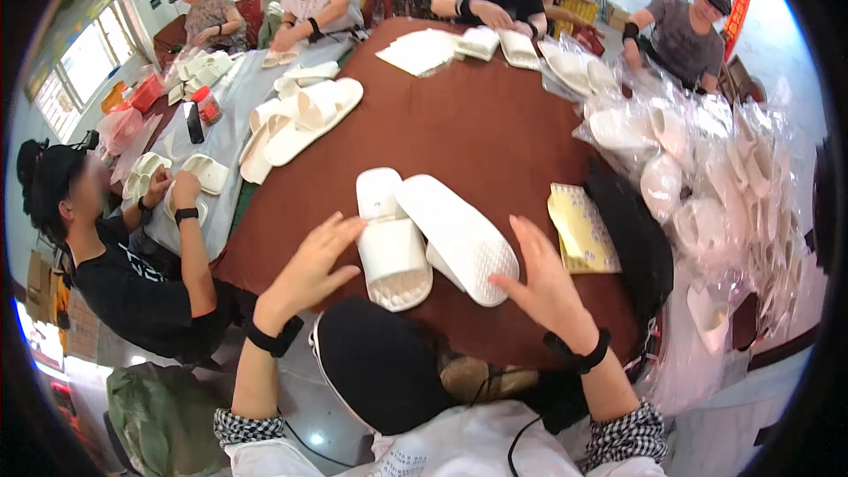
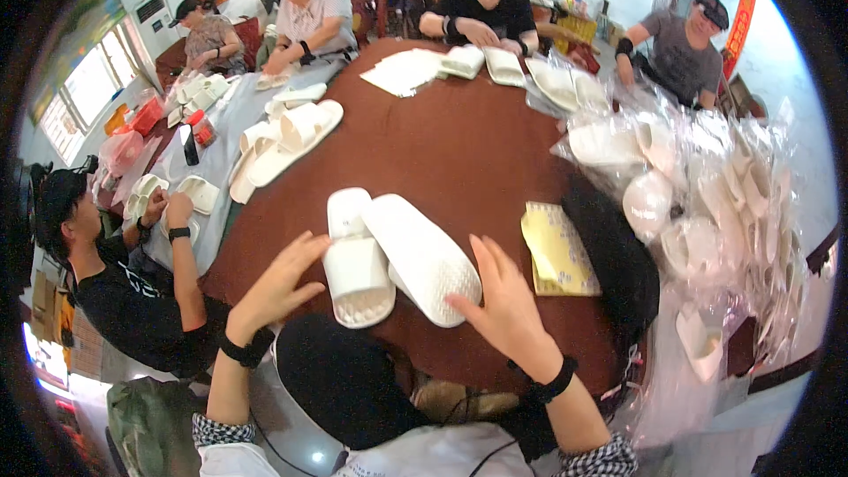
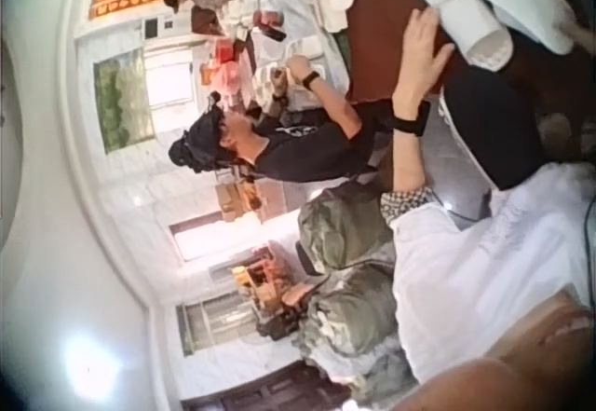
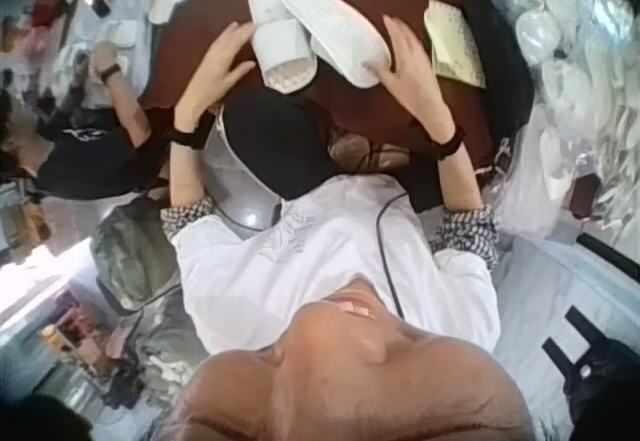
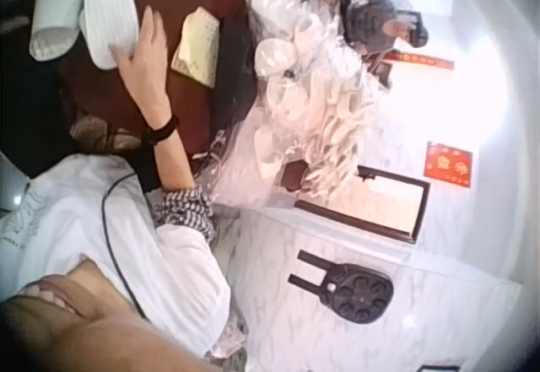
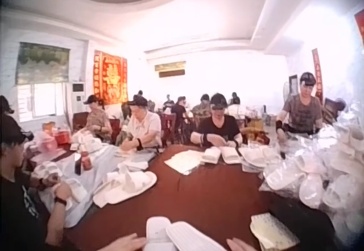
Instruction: Checking shoe quality and placing them into plastic bags for packaging.
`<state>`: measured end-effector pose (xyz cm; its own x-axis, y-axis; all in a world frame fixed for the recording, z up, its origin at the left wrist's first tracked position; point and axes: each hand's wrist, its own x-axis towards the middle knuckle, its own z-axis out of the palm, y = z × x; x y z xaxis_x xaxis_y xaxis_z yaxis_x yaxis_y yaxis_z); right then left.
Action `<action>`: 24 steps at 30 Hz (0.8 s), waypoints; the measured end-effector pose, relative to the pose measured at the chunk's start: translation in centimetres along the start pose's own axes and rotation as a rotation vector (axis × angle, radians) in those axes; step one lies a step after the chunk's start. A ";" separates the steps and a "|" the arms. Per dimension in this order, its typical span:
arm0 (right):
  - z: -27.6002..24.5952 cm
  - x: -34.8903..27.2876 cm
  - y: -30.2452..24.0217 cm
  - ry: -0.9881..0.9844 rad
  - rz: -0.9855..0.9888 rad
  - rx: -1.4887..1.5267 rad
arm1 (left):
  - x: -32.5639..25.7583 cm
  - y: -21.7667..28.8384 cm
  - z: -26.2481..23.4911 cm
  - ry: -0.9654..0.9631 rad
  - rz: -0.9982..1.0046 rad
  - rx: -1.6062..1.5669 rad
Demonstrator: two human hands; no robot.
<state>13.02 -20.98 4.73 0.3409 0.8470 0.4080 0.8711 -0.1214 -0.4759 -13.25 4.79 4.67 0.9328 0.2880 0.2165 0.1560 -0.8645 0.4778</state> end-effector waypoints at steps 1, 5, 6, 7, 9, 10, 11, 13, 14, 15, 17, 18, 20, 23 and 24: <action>1.2 -0.3 1.1 -0.128 0.088 0.098 | 0.4 0.0 0.4 -0.027 -0.043 -0.046; 2.2 0.0 0.3 -0.229 0.240 0.236 | 0.5 -0.7 1.8 0.013 -0.070 -0.132; 1.6 0.4 0.4 -0.253 0.229 0.218 | 1.2 -0.5 1.4 0.002 -0.035 -0.104; 0.7 0.7 -0.2 -0.223 0.238 0.252 | 1.2 0.0 1.1 -0.024 -0.009 -0.072; 0.7 0.7 -0.3 -0.121 0.201 0.266 | 1.4 1.2 1.3 0.004 -0.008 -0.095; 0.7 0.9 -0.2 -0.133 0.201 0.266 | 1.9 1.4 1.6 0.030 0.016 -0.093; 0.3 1.3 -0.5 -0.064 0.186 0.230 | 2.2 1.3 2.3 0.011 0.022 -0.088; -0.6 2.2 -2.0 0.094 0.102 0.126 | 3.0 1.5 3.4 0.001 0.002 -0.079; -1.0 2.4 -2.6 0.099 0.103 0.127 | 3.5 1.7 3.7 -0.006 -0.010 -0.059; -1.3 2.6 -3.2 0.157 0.015 0.032 | 4.1 2.1 4.0 -0.028 -0.042 -0.051; -1.4 2.7 -3.2 0.269 -0.182 -0.097 | 5.4 2.1 5.0 0.094 0.038 -0.159; -1.4 2.8 -3.2 0.276 -0.184 -0.093 | 5.8 1.7 5.9 0.218 0.108 -0.271; -1.4 2.8 -3.4 0.297 -0.423 -0.031 | 5.2 0.6 8.1 0.328 0.111 -0.748; -0.7 2.1 -1.1 0.175 -0.399 -0.109 | 4.1 0.8 5.1 0.191 -0.144 -0.403; -0.7 1.7 -0.3 0.083 -0.374 -0.197 | 3.6 0.6 5.2 0.288 -0.145 -0.153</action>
<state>13.56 -19.82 6.13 0.0087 0.8079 0.5892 0.9883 0.0828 -0.1282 -8.11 3.19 1.35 0.7713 0.5263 0.3579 0.2093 -0.7408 0.6383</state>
